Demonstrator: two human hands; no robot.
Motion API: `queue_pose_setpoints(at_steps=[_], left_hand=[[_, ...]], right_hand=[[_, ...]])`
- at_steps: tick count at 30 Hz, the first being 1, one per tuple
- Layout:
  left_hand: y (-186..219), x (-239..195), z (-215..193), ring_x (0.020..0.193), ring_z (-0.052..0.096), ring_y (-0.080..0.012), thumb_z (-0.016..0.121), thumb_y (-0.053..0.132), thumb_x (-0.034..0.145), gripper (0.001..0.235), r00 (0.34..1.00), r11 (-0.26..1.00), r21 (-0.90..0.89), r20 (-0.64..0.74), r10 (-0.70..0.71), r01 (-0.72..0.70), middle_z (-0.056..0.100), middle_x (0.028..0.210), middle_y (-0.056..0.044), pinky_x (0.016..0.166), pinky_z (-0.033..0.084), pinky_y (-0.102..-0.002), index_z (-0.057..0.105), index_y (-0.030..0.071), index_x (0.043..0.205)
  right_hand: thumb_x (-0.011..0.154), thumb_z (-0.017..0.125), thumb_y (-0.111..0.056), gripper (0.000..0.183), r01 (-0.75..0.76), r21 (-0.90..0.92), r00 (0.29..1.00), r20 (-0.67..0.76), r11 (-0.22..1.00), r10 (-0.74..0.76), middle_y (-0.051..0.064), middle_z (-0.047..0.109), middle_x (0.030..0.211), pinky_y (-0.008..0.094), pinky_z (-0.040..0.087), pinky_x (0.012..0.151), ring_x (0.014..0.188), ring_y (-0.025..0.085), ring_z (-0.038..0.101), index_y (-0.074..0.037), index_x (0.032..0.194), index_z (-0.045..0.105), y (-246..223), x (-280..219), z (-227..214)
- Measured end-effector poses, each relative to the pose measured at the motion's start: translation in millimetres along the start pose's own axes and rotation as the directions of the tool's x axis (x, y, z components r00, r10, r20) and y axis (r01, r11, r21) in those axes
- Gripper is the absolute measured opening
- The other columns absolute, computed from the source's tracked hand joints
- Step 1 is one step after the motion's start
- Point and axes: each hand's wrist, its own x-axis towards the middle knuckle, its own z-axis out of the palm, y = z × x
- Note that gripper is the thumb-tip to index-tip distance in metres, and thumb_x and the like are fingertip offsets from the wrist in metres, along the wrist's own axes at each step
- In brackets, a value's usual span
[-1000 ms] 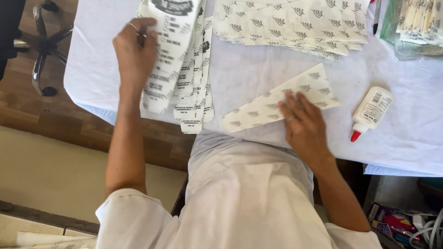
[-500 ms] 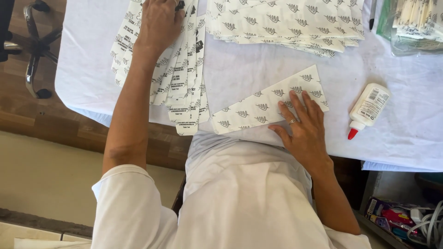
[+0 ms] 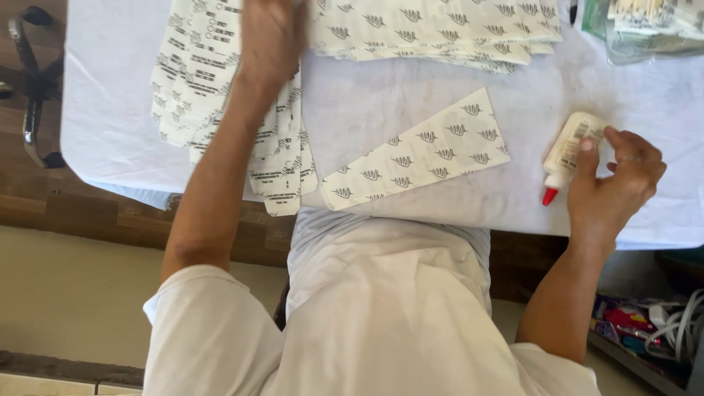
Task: The person is manually applying glue to the edges of printed paper strips and folding them into sleeves at a fast, efficient pace.
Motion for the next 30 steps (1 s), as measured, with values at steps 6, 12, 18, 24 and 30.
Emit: queue_pose_setpoints(at_steps=[6,12,18,24,30], left_hand=[[152,-52,-97,0.076,0.064,-0.0285,0.084,0.002,0.089,0.016,0.970,0.777,-0.596,-0.015,0.242,-0.203,0.071,0.093,-0.013,0.056,0.052,-0.041,0.071,0.007,0.082],[198,-98,-116,0.099,0.060,-0.0319,0.095,0.034,0.075,0.050,0.942,0.901,-0.410,0.225,0.249,-0.140,0.063,0.116,-0.017,0.074,0.051,-0.040,0.069,-0.002,0.097],[198,-85,-103,0.116,0.060,-0.0394,0.077,0.009,0.094,0.021,0.933,0.869,-0.452,0.182,0.312,-0.202,0.062,0.120,-0.022,0.091,0.057,-0.043,0.067,-0.008,0.101],[194,-64,-79,0.108,0.065,-0.0351,0.063,-0.011,0.095,0.010,0.944,0.802,-0.548,0.066,0.324,-0.237,0.067,0.112,-0.017,0.059,0.057,-0.037,0.066,-0.005,0.087],[172,-41,-65,0.042,0.055,-0.0332,0.057,0.007,0.103,0.013,0.876,0.739,-0.673,0.376,0.303,0.034,0.058,0.056,-0.010,0.039,0.044,-0.044,0.058,0.001,0.091]], right_hand=[[0.104,0.086,-0.018,0.048,-0.372,0.057,0.896,0.284,0.926,0.342,0.022,0.066,0.110,0.042,0.057,0.074,0.080,0.027,0.067,0.011,0.137,0.066,31,13,6],[0.088,0.090,-0.017,0.032,-0.785,0.362,0.620,0.485,0.503,0.617,-0.001,0.074,0.104,0.026,0.064,0.073,0.097,0.009,0.071,-0.009,0.113,0.072,37,17,8],[0.096,0.084,-0.037,0.045,-0.619,0.770,0.652,0.396,0.152,0.647,0.006,0.065,0.097,0.042,0.067,0.061,0.091,0.026,0.073,-0.007,0.122,0.062,29,1,-8],[0.096,0.089,-0.011,0.038,-0.377,0.851,0.831,0.137,0.365,0.539,0.004,0.063,0.103,0.042,0.063,0.068,0.095,0.022,0.065,-0.004,0.122,0.061,15,-20,-13],[0.081,0.088,0.006,0.043,-0.292,0.871,0.898,0.107,0.396,0.427,0.006,0.065,0.100,0.039,0.060,0.078,0.094,0.022,0.064,-0.007,0.109,0.059,-14,-35,15]])
